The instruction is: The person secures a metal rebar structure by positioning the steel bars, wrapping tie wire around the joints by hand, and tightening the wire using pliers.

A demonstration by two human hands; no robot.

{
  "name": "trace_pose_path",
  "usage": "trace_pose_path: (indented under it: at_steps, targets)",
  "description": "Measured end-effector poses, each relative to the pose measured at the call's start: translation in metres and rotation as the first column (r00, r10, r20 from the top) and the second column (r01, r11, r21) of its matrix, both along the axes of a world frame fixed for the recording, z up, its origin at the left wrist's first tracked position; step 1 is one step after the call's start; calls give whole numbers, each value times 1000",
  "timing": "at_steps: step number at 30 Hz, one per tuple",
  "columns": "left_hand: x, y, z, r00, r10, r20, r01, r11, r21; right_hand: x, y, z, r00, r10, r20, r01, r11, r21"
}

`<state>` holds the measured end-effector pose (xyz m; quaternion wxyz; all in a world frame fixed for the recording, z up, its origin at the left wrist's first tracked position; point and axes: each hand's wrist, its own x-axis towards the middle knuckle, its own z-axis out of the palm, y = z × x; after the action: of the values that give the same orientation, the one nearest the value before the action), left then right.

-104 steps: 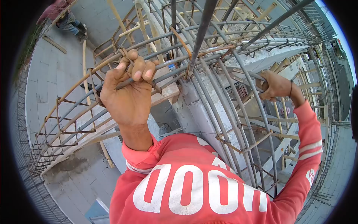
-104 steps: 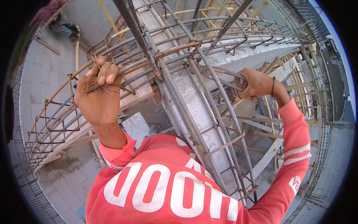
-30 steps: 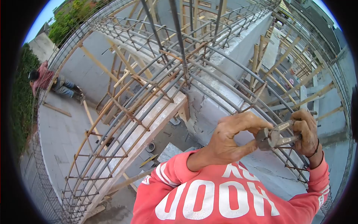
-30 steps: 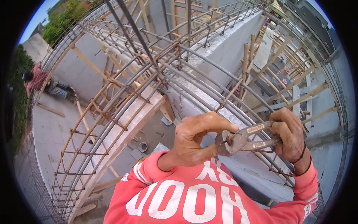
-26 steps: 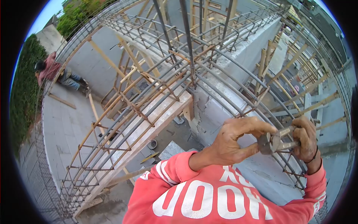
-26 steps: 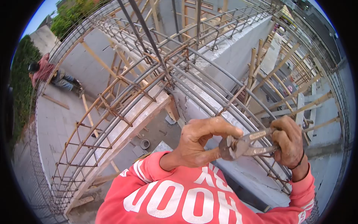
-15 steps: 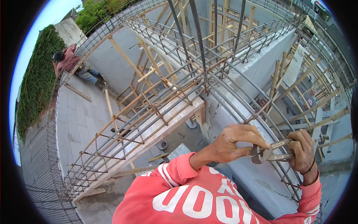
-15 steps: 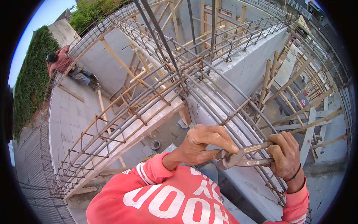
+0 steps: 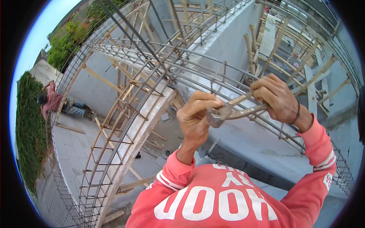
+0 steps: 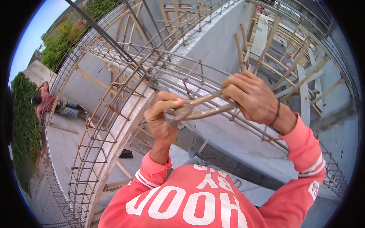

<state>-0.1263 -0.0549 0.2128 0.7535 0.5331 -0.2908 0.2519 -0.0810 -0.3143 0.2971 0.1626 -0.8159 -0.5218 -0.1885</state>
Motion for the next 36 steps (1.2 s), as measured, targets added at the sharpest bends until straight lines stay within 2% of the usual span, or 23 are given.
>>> trace_pose_path:
  at_steps: [1, 4, 6, 8, 10, 11, 13, 15, 17, 18, 19, 20, 21, 23, 25, 26, 27, 29, 30, 31, 33, 35, 36]
  targets:
    - [-4, -2, 2, 1000, -12, 0, 12, 1000, 2, -3, 0, 2, 999, 31, -9, -31, 999, 9]
    - [-15, -2, 16, 947, 247, 207, -253, 968, 2, -13, 2, 14, 994, 90, -62, -89, 996, 5]
    - [-30, 5, 22, 925, 331, 187, -344, 938, 40, -27, 3, 31, 974, 95, -206, -112, 991, -72]
    - [-39, 16, 28, 899, 402, 172, -419, 905, 76, -40, 4, 40, 983, 70, -168, -84, 993, -81]
    - [-45, 29, 32, 779, 506, 371, -615, 731, 296, -54, 2, 54, 988, -2, -152, -19, 991, -135]
    - [-50, 29, 30, 792, 490, 365, -598, 742, 303, -61, 0, 60, 987, -21, -161, -1, 991, -133]
    - [-62, 26, 24, 852, 488, 191, -521, 824, 220, -72, -7, 70, 993, -36, -113, 20, 990, -139]
    - [-71, 17, 28, 863, 472, 182, -503, 836, 219, -90, -15, 76, 985, -144, -93, 125, 975, -181]
    - [-75, 16, 27, 885, 457, 91, -463, 839, 284, -107, -26, 76, 949, -313, -46, 310, 949, -53]
    - [-76, 12, 23, 913, 405, 42, -401, 876, 267, -117, -34, 78, 945, -323, -58, 326, 944, 58]
    - [-77, 10, 15, 929, 367, 39, -364, 894, 263, -128, -41, 78, 931, -361, -58, 364, 930, 53]
    - [-78, 10, 3, 948, 312, -69, -280, 914, 293, -143, -49, 76, 885, -381, -268, 454, 833, 316]
    - [-78, 10, -10, 952, 249, -176, -185, 931, 315, -158, -58, 76, 826, -336, -452, 552, 642, 532]
    - [-82, 7, -41, 959, 135, -250, -56, 953, 299, -187, -86, 76, 804, -436, -405, 595, 584, 553]
    - [-91, 1, -60, 770, 41, -637, 62, 988, 138, -212, -109, 70, 791, -407, -456, 611, 521, 595]
    - [-94, -2, -68, 726, -15, -688, 102, 991, 86, -219, -117, 67, 778, -399, -485, 628, 488, 606]
    - [-95, -1, -77, 722, -36, -691, 127, 988, 82, -221, -120, 62, 765, -421, -488, 644, 474, 601]
    - [-95, 2, -94, 666, -135, -733, 264, 962, 62, -222, -125, 46, 639, -548, -539, 729, 211, 651]
    - [-95, -1, -97, 642, -160, -750, 314, 947, 67, -215, -128, 40, 599, -608, -522, 726, 136, 674]
    - [-95, -4, -99, 638, -169, -751, 330, 941, 69, -207, -141, 31, 587, -617, -524, 729, 123, 673]
    - [-94, -11, -99, 611, -191, -768, 456, 878, 145, -191, -161, 17, 562, -742, -365, 691, 179, 701]
    - [-100, -21, -90, 632, -161, -758, 501, 831, 241, -186, -157, 19, 562, -749, -350, 672, 166, 722]
    - [-99, -22, -87, 644, -149, -750, 516, 809, 282, -185, -157, 18, 422, -848, -320, 739, 118, 663]
